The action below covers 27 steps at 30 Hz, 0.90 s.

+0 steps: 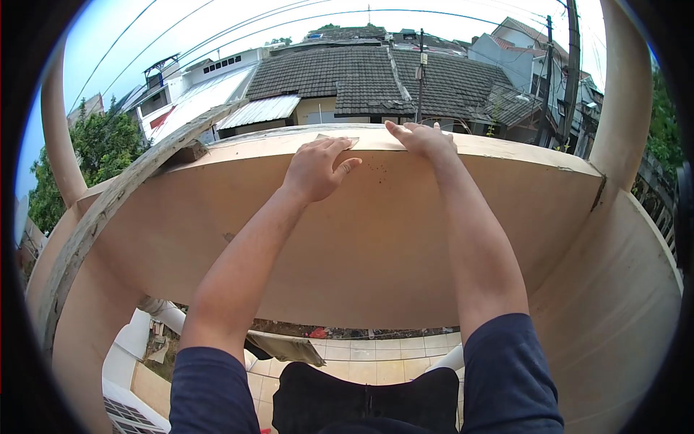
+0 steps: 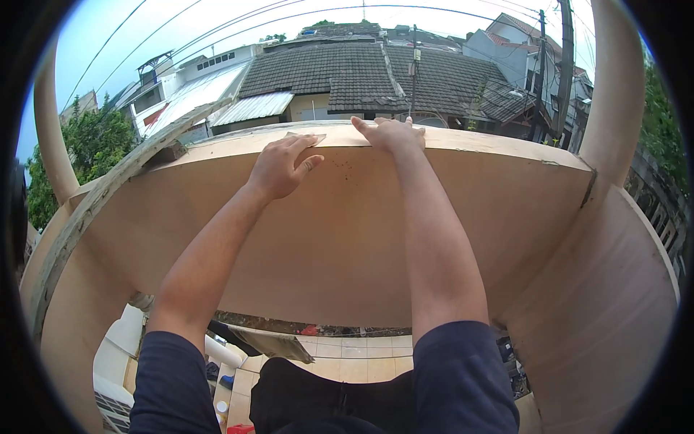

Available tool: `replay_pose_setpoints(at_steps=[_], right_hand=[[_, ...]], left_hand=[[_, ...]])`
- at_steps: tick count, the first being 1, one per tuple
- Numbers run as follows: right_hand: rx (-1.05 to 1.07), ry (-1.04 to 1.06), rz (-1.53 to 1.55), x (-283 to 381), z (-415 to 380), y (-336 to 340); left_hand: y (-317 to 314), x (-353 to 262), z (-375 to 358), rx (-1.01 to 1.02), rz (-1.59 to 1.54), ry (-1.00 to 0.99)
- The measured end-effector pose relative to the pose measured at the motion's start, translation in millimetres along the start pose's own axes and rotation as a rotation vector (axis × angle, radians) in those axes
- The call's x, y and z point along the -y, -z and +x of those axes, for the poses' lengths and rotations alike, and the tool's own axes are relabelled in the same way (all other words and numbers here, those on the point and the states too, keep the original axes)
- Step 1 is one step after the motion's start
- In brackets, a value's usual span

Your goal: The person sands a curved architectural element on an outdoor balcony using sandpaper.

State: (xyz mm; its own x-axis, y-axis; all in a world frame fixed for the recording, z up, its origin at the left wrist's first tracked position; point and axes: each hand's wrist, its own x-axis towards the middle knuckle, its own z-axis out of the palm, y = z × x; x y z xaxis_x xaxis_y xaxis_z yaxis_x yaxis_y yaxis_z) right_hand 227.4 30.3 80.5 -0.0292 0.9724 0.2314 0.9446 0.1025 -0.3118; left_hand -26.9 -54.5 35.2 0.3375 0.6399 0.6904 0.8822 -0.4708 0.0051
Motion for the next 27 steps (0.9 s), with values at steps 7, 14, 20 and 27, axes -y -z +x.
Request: replay_pose_setpoints(at_steps=[7,14,20,27], right_hand=[[-0.004,-0.007,0.036,1,-7,5],[-0.027,0.02,0.002,4,-17,8],[-0.03,0.021,0.002,3,-13,7],[-0.013,0.018,0.001,4,-14,9]], left_hand=[[3,-9,25,0.221,0.009,0.21],[6,-5,26,0.301,0.08,0.146],[23,16,19,0.334,-0.068,0.169],[10,-17,33,0.38,0.199,0.208]])
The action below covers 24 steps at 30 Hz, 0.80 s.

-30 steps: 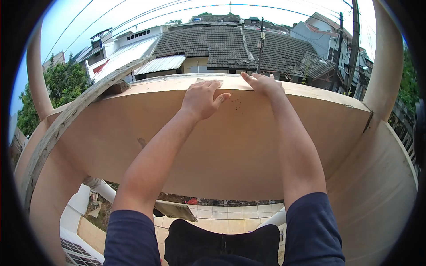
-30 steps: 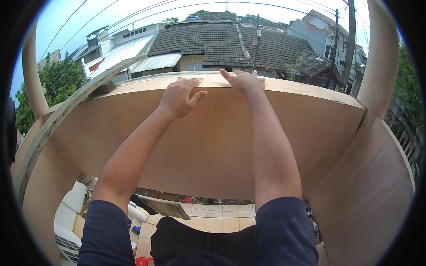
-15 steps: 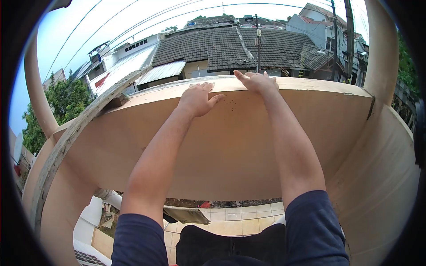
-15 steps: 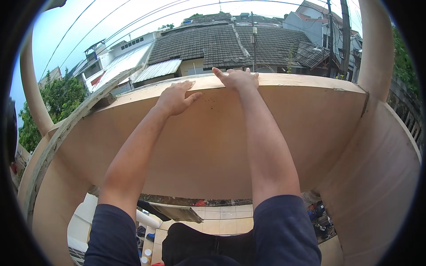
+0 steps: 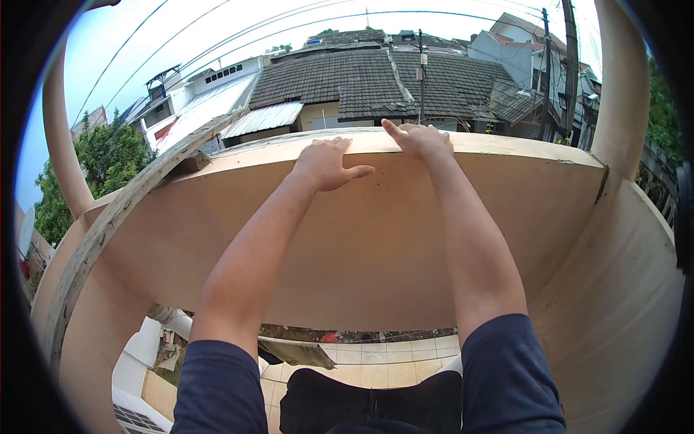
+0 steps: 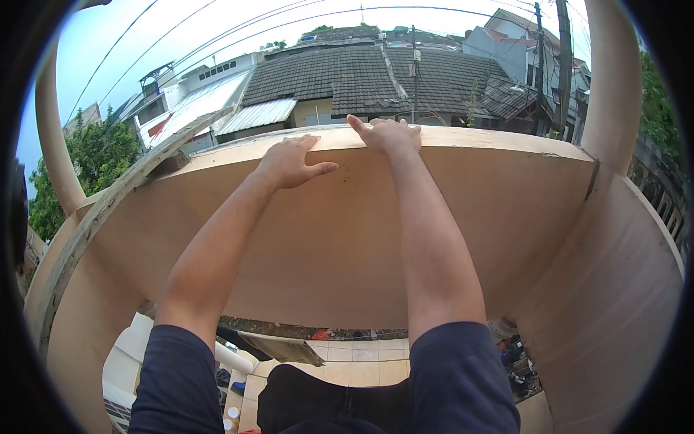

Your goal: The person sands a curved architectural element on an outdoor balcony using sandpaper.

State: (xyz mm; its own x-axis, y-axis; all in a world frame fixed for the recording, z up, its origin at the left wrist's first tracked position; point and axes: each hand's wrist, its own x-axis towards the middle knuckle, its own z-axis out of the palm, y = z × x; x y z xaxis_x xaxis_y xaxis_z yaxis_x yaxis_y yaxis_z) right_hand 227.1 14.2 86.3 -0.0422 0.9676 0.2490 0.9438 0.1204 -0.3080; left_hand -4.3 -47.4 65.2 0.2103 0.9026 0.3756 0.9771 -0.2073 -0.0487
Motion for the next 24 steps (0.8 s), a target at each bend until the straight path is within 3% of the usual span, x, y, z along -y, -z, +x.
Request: replay_pose_setpoints(at_steps=[3,6,8,11,13,15,19,21,23,24], right_hand=[[0.011,-0.028,-0.01,2,-5,3],[-0.022,-0.002,-0.017,2,-10,4],[0.012,0.019,-0.013,1,-2,2],[0.035,0.043,-0.024,-1,-2,4],[0.042,0.049,-0.023,0,-4,5],[0.05,0.062,-0.01,1,2,2],[0.054,0.061,-0.015,-3,2,3],[0.02,0.043,-0.006,-3,1,0],[0.041,0.057,0.017,-1,3,1],[0.05,0.065,0.022,0,2,3]], left_hand=[[-20,-11,-1,-0.174,0.051,-0.215],[-16,-11,-3,-0.254,-0.173,-0.358],[-6,-1,4,-0.096,-0.1,-0.07],[12,-8,5,0.005,-0.068,0.031],[-11,-1,9,-0.085,0.021,-0.058],[-31,5,3,-0.466,0.028,-0.288],[-9,14,-1,-0.279,-0.128,-0.218],[9,7,1,-0.07,-0.124,0.011],[15,-6,1,-0.038,-0.063,-0.026],[7,-4,5,-0.042,-0.259,-0.15]])
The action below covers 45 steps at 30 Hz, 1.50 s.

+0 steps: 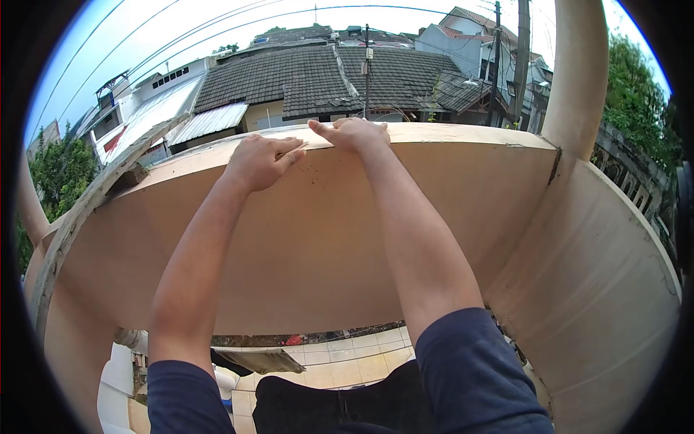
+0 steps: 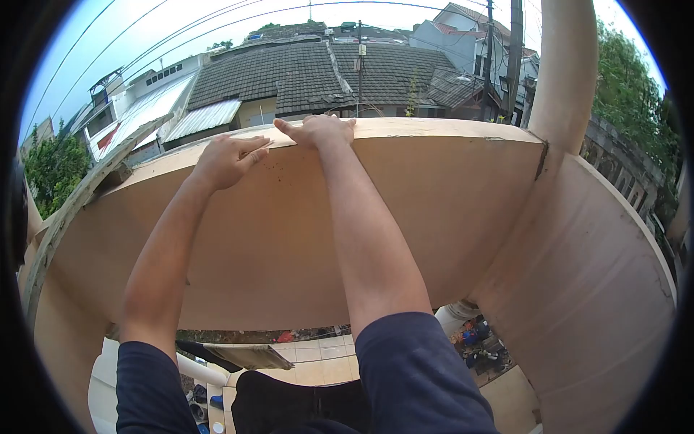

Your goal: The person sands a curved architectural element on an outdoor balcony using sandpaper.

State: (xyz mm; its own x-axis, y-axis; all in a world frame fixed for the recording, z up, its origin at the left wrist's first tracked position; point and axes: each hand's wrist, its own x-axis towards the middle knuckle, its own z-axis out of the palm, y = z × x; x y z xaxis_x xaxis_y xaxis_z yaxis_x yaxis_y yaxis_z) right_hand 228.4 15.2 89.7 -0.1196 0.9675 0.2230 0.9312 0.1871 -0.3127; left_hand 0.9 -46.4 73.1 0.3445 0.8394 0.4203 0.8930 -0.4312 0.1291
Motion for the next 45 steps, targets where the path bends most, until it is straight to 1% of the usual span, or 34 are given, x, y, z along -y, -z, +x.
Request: replay_pose_setpoints(at_steps=[1,2,4,5,7,8,10,11,13,14,15,17,18,19,21,22,24,25,27,28,29,31,32,33,35,36,37,39,40,41,43,44,45], right_hand=[[0.002,-0.002,-0.008,0,-1,0],[0.033,0.008,-0.007,0,-3,2],[0.071,0.013,-0.024,0,-12,8],[0.068,0.013,-0.027,-1,-14,8],[0.035,0.022,-0.019,0,-11,4],[0.037,0.013,-0.015,0,-9,3],[0.05,0.02,-0.01,-1,-8,5],[0.064,0.016,-0.007,0,-8,5],[0.026,0.015,-0.021,2,-5,4],[0.017,0.01,-0.017,0,-4,2],[0.013,0.004,-0.018,-1,-3,-1],[0.026,0.008,-0.044,-2,3,-3],[0.03,0.004,-0.04,-2,2,-3],[0.032,0.003,-0.041,-2,2,-2],[0.028,0.002,-0.053,1,1,-1],[0.024,-0.012,-0.048,0,-1,-1],[0.052,-0.019,-0.047,-2,-2,0],[0.067,-0.02,-0.037,-2,1,1],[0.062,-0.005,-0.036,-1,6,-4],[0.028,-0.013,-0.02,-1,6,-6],[-0.009,-0.024,-0.009,-2,7,-7],[0.004,-0.025,-0.01,-1,10,-4],[-0.001,-0.045,0.004,-2,9,-6],[-0.006,-0.065,0.015,-1,5,-5],[0.004,-0.071,0.02,1,1,-2],[0.003,-0.076,0.015,1,-1,-2],[0.0,-0.082,0.011,2,-4,-1],[-0.024,-0.073,0.007,4,-5,1],[0.005,-0.076,-0.02,4,-4,3],[0.035,-0.082,-0.047,3,-2,3],[0.029,-0.091,-0.035,-2,2,-1],[0.045,-0.073,-0.044,-4,7,-3],[0.06,-0.049,-0.055,-3,8,-3]], left_hand=[[-7,4,2,-0.002,-0.196,-0.122],[-12,10,2,0.0,-0.201,-0.127],[-15,16,-4,-0.111,-0.179,-0.208],[-15,18,-4,-0.115,-0.18,-0.209],[-7,19,-6,-0.099,0.095,-0.011],[-8,19,-7,-0.102,0.099,-0.005],[-13,15,-8,-0.149,0.039,-0.122],[-15,13,-12,-0.148,0.047,-0.112],[-17,11,-19,-0.219,-0.025,-0.312],[-22,19,-17,-0.28,-0.009,-0.365],[-21,22,-16,-0.273,-0.01,-0.356],[-19,27,-11,-0.267,0.009,-0.095],[-29,24,-9,-0.361,0.047,-0.141],[-34,15,-11,-0.364,0.04,-0.135],[-40,1,-15,-0.436,-0.082,-0.363],[-32,0,-14,-0.438,-0.083,-0.362],[-13,2,-13,-0.158,-0.056,-0.017],[-8,0,-9,-0.156,-0.047,-0.009],[1,-10,1,0.01,0.119,0.231],[-8,-11,-1,-0.038,0.102,0.069],[-20,-11,-4,-0.046,0.109,0.077],[-30,-20,-6,-0.271,0.091,-0.277],[-22,-14,-4,-0.108,0.03,-0.151],[-9,-9,1,-0.109,0.03,-0.153],[13,4,15,0.232,-0.093,0.278],[12,7,19,0.249,-0.105,0.317],[5,6,21,0.248,-0.097,0.308],[-14,1,9,0.047,-0.072,0.023],[-18,-4,3,0.028,-0.046,-0.032],[-13,2,4,0.026,-0.047,-0.036],[2,33,7,0.097,-0.068,0.06],[11,51,15,0.172,-0.108,0.2],[22,51,18,0.244,-0.147,0.345]])
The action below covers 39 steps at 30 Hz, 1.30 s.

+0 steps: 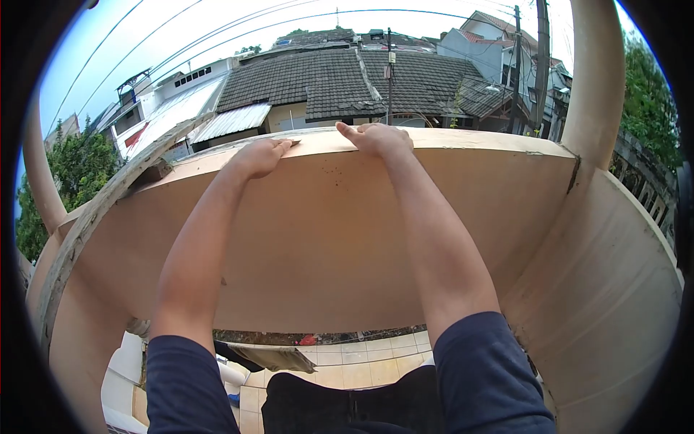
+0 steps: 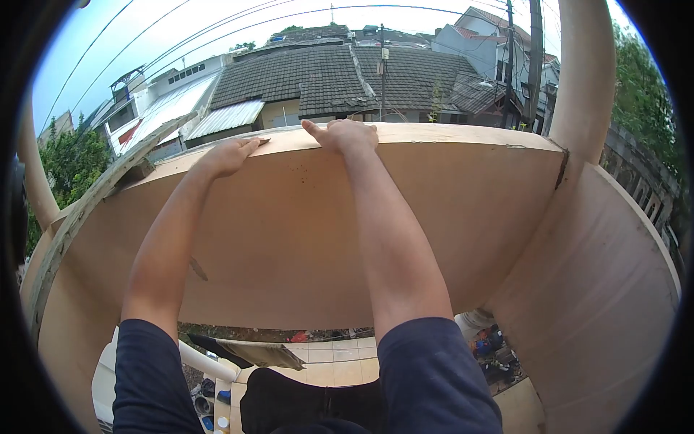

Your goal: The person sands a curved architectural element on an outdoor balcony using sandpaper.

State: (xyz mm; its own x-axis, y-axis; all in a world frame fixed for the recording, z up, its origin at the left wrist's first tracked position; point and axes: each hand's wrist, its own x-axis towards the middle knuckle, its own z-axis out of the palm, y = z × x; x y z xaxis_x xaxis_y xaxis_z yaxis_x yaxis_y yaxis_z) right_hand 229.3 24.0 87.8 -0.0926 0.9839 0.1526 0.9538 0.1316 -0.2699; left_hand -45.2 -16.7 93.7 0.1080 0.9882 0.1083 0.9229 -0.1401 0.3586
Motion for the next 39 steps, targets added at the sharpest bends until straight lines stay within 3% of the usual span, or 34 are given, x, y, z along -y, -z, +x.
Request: replay_pose_setpoints(at_steps=[2,4,6,8,10,12,14,15,18,20,23,25,26,28,32,34,35,36,38,39], right_hand=[[0.004,0.002,-0.009,2,-1,0],[-0.033,-0.013,-0.02,5,-2,1],[-0.042,-0.025,-0.027,7,-5,3],[-0.061,0.001,0.016,5,-20,3],[-0.023,0.019,0.007,5,-9,1],[-0.018,0.015,0.023,9,-14,0],[-0.077,-0.015,0.014,7,-7,-1],[-0.086,-0.026,0.016,7,-7,-1],[-0.091,0.01,0.025,0,6,-7],[0.019,0.019,0.056,0,3,-1],[-0.074,-0.006,0.03,4,-8,0],[-0.049,-0.01,0.02,7,-13,5],[-0.051,-0.011,0.022,7,-15,6],[-0.063,-0.012,0.032,7,-15,6],[-0.043,-0.013,0.057,5,-12,2],[-0.064,-0.004,0.03,5,-12,2],[-0.079,0.006,-0.001,6,-13,1],[-0.079,0.022,-0.005,8,-17,0],[-0.061,-0.009,0.017,9,-22,7],[-0.066,-0.009,0.013,7,-16,4]], left_hand=[[-6,-8,-5,-0.03,-0.089,-0.024],[-18,-25,-5,-0.047,0.0,-0.247],[-21,-37,-14,-0.036,0.035,-0.323],[-3,-43,-21,0.012,0.123,-0.199],[1,-10,8,-0.075,0.184,-0.03],[2,16,37,0.002,-0.196,0.099],[-2,-22,26,-0.055,0.392,-0.166],[-12,-40,17,-0.053,0.126,-0.14],[-25,-50,9,-0.121,0.168,-0.209],[-3,-28,9,-0.092,0.128,0.049],[-5,-1,33,-0.05,0.013,0.069],[-34,-2,17,-0.265,0.161,-0.303],[-45,-8,0,-0.264,0.167,-0.313],[-58,-20,-34,-0.499,0.14,-0.523],[-45,4,-29,-0.508,0.11,-0.359],[-38,-9,-29,-0.452,0.15,-0.121],[-46,-7,-26,-0.47,0.138,-0.248],[-56,-13,-28,-0.48,0.137,-0.235],[-71,-31,-29,-0.554,0.211,-0.597],[-68,-29,-29,-0.562,0.202,-0.593]])
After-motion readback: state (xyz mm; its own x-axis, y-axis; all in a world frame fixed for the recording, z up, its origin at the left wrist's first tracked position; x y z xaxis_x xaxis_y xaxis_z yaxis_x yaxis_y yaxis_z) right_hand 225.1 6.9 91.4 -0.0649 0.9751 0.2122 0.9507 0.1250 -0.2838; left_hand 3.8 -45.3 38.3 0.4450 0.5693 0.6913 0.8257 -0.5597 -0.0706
